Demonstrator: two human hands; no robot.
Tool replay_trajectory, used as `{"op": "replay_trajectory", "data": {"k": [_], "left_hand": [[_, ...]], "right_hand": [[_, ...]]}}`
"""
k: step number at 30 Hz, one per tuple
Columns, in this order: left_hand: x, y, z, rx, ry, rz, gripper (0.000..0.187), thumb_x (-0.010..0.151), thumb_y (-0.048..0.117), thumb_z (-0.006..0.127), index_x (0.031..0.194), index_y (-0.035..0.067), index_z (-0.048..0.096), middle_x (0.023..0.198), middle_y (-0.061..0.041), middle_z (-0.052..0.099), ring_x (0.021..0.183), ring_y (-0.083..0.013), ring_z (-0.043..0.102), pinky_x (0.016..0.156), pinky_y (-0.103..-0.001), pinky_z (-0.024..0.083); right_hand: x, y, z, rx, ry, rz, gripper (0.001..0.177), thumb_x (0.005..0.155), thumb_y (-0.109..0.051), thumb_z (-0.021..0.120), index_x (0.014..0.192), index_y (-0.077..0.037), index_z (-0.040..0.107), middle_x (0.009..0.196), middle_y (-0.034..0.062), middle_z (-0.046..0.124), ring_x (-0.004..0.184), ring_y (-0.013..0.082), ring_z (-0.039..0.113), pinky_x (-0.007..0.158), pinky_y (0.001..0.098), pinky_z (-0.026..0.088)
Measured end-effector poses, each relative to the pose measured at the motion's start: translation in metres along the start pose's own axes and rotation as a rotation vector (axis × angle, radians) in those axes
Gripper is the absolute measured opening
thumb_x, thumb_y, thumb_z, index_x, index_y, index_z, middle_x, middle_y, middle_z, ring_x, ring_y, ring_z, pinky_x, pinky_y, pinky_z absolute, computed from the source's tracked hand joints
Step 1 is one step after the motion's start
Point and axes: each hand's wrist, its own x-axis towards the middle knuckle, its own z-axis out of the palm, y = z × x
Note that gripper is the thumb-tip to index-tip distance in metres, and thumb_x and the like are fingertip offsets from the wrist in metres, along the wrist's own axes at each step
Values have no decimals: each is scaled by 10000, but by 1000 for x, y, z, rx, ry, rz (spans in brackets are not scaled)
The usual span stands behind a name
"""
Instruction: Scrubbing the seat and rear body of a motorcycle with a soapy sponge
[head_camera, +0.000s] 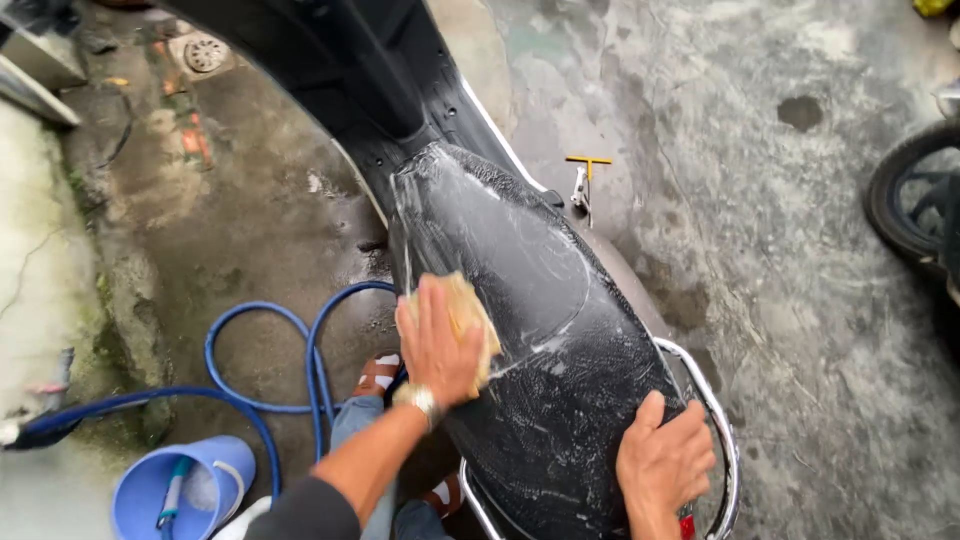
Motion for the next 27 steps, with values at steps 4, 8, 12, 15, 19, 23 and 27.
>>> {"op": "replay_trajectory", "data": {"k": [4, 8, 12, 15, 19, 23, 27], "left_hand": [[1, -2, 22, -121, -46, -257, 739, 830, 438, 313, 1398, 20, 92, 1475, -136, 75, 1362, -331, 25, 1101, -462, 42], [-66, 19, 3, -44, 46, 87, 665, 902, 432, 215, 1401, 5, 112, 1470, -172, 116, 1377, -274, 53, 1106, -467, -58], [-2, 14, -30, -105, -230, -61, 741, 752, 547, 320, 1393, 182, 241, 1479, 23, 182, 1347, -370, 77, 910, -657, 216], [22, 6, -25, -325, -125, -263, 539, 658, 401, 385, 1149, 182, 353, 1294, -41, 328, 1072, -303, 345, 688, -569, 435], [-17, -2, 21, -45, 142, -27, 691, 893, 418, 342, 1385, -35, 163, 1452, -221, 170, 1357, -331, 150, 1102, -502, 56], [19, -27, 24, -106, 75, -21, 752, 863, 459, 332, 1391, -35, 126, 1468, -197, 134, 1374, -289, 94, 1110, -448, 14], [31, -20, 5, -388, -80, -563, 728, 835, 436, 285, 1390, -6, 123, 1464, -172, 146, 1349, -284, 156, 1087, -382, 107]], "right_hand": [[4, 13, 1, -64, 14, -181, 565, 904, -458, 343, 1213, 11, 407, 1139, 301, 498, 1030, 488, 450, 795, 613, 339], [1, 7, -1, -16, 21, -144, 603, 885, -475, 346, 1257, -6, 421, 1211, 266, 482, 1100, 441, 422, 869, 566, 301], [3, 14, 15, -125, 91, -220, 580, 903, -480, 348, 1193, 4, 480, 1083, 280, 556, 994, 468, 502, 774, 573, 366], [0, 29, 23, -142, 291, -331, 482, 923, -399, 468, 1190, -1, 521, 1041, 256, 585, 906, 462, 535, 649, 582, 404], [5, 15, 19, -98, 342, -334, 491, 915, -408, 473, 1189, -7, 540, 1039, 252, 591, 928, 450, 531, 722, 561, 397], [13, 32, 46, -87, 583, -450, 417, 899, -346, 590, 1136, -5, 614, 961, 222, 623, 855, 427, 556, 671, 530, 407], [5, 22, 38, -116, 514, -375, 441, 924, -403, 507, 1154, -37, 596, 981, 208, 627, 861, 417, 568, 630, 538, 409]]}}
